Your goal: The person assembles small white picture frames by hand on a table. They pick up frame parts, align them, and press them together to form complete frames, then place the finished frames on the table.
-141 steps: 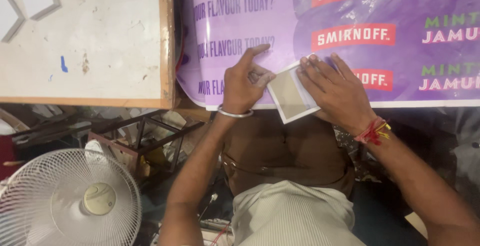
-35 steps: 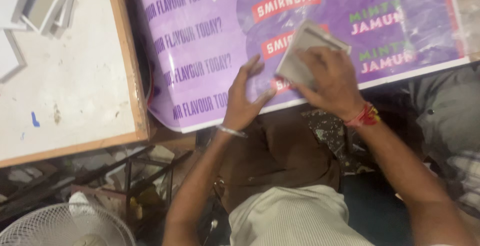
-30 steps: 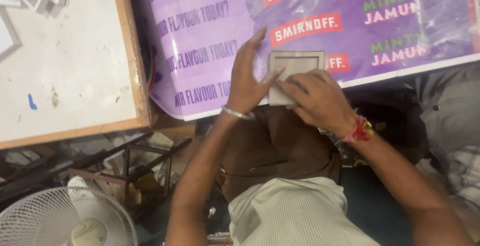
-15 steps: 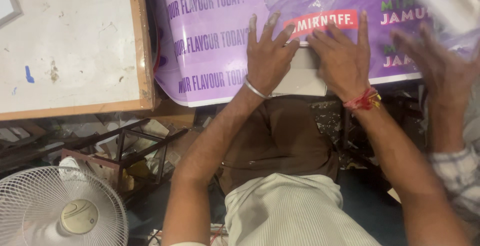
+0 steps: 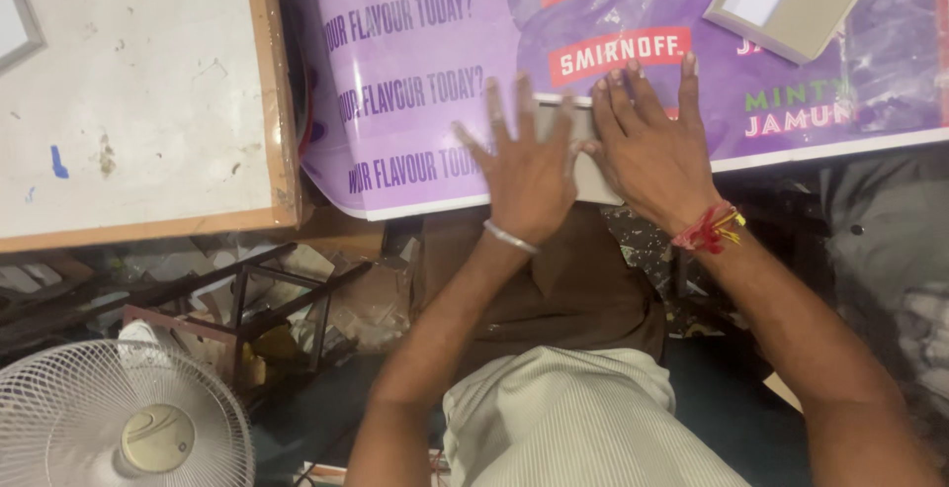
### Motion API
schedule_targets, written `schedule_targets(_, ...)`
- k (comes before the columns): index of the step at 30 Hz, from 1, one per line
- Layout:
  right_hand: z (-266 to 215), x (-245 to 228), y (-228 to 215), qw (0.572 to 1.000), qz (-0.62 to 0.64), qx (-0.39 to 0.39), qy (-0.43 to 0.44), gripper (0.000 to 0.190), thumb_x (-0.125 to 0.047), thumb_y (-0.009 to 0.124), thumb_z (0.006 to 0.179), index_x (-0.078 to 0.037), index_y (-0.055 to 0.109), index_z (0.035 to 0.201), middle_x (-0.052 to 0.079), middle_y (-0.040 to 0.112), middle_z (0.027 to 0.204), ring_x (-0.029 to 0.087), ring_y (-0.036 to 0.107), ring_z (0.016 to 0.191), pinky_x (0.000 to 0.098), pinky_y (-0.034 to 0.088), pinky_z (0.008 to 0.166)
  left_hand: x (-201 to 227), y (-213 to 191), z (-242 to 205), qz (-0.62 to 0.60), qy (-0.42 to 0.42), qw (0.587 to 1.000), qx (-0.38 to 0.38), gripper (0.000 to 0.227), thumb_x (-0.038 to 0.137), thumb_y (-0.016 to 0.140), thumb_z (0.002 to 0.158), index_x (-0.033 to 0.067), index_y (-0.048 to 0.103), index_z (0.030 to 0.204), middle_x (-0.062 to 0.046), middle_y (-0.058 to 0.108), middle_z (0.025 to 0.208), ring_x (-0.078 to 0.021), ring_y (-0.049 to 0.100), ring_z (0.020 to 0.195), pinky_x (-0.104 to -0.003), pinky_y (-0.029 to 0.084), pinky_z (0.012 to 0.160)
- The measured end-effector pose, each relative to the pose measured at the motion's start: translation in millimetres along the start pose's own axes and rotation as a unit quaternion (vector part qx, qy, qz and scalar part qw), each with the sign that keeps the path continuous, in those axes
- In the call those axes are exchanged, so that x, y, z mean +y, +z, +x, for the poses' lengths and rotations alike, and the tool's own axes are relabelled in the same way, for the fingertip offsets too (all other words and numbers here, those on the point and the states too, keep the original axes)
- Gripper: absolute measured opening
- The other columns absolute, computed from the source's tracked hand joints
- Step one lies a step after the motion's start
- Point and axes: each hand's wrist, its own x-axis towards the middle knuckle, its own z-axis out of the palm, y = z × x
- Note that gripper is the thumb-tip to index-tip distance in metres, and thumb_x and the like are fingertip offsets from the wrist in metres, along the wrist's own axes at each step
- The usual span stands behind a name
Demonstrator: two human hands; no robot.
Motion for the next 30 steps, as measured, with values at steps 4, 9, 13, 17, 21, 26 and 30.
schedule_targets(4, -1, 0, -13, 0.998, -0.061, -0.008, -0.024, 0.053, -0.037, 0.047, 0.110, -0.002, 0.055, 0.150, 0.015, 0.059, 0.153, 0.029, 0.048, 0.150, 0.0693, 0.011, 0.124, 8, -1, 4, 0.034, 0.015, 0.998, -0.043, 0.053, 0.025, 0.063, 0.092, 0.0246, 0.057, 0.144, -0.020, 0.027, 0.167, -0.0481, 0.010, 0.158, -0.088, -0.003, 0.109)
schedule_targets(9, -1, -4, -16, 0.996, -0.082, -0.027, -0.021, 0.061, -0.043, 0.048, 0.105, 0.000, 0.054, 0.148, 0.016, 0.059, 0.149, 0.031, 0.048, 0.148, 0.0685, 0.015, 0.122, -5, -4, 1, -0.028, 0.016, 0.999, 0.024, 0.060, 0.037, 0.066, 0.096, 0.0106, 0.051, 0.148, -0.027, 0.024, 0.165, -0.0494, 0.010, 0.156, -0.090, -0.004, 0.108)
schedule_targets(13, -1, -12, -13, 0.993, -0.109, -0.040, -0.019, 0.060, -0.039, 0.052, 0.104, 0.001, 0.055, 0.149, 0.015, 0.060, 0.151, 0.028, 0.048, 0.149, 0.0687, 0.016, 0.123, 4, 2, -10, 0.021, 0.031, 0.999, 0.018, 0.060, 0.036, 0.066, 0.097, 0.0154, 0.051, 0.152, -0.024, 0.027, 0.166, -0.0471, 0.015, 0.158, -0.088, -0.002, 0.111)
schedule_targets(17, -2, -11, -15, 0.993, -0.109, -0.033, -0.023, 0.059, -0.036, 0.056, 0.104, 0.001, 0.055, 0.150, 0.015, 0.060, 0.151, 0.029, 0.049, 0.150, 0.0696, 0.016, 0.123, 0, -1, -16, -0.028, 0.044, 0.993, 0.103, 0.059, 0.039, 0.066, 0.102, 0.0171, 0.047, 0.154, -0.026, 0.027, 0.168, -0.0489, 0.018, 0.160, -0.088, 0.000, 0.115)
schedule_targets(21, -6, -12, -10, 0.997, -0.072, -0.017, -0.008, 0.058, -0.036, 0.058, 0.107, 0.002, 0.056, 0.151, 0.016, 0.060, 0.152, 0.029, 0.050, 0.150, 0.0714, 0.015, 0.124, -5, -6, -17, -0.023, -0.003, 0.997, 0.068, 0.069, 0.039, 0.069, 0.092, 0.0090, 0.049, 0.151, -0.035, 0.028, 0.161, -0.0540, 0.018, 0.154, -0.088, 0.001, 0.110)
schedule_targets(26, -4, -11, -9, 1.000, -0.029, 0.001, 0.004, 0.059, -0.038, 0.059, 0.107, 0.002, 0.058, 0.150, 0.017, 0.062, 0.152, 0.030, 0.051, 0.150, 0.0736, 0.014, 0.124, 20, -18, -62, -0.124, 0.008, 0.983, 0.134, 0.069, 0.034, 0.073, 0.095, 0.0074, 0.047, 0.152, -0.029, 0.046, 0.154, -0.0453, 0.044, 0.140, -0.068, 0.029, 0.117)
schedule_targets(30, -4, -13, -11, 0.999, 0.040, 0.006, 0.026, 0.057, -0.039, 0.058, 0.110, 0.004, 0.059, 0.148, 0.019, 0.063, 0.149, 0.033, 0.052, 0.148, 0.0737, 0.015, 0.125, 36, -31, -107, -0.288, -0.045, 0.952, 0.090, 0.069, 0.017, 0.082, 0.093, 0.0018, 0.044, 0.149, -0.019, 0.061, 0.129, -0.0369, 0.063, 0.114, -0.048, 0.051, 0.101)
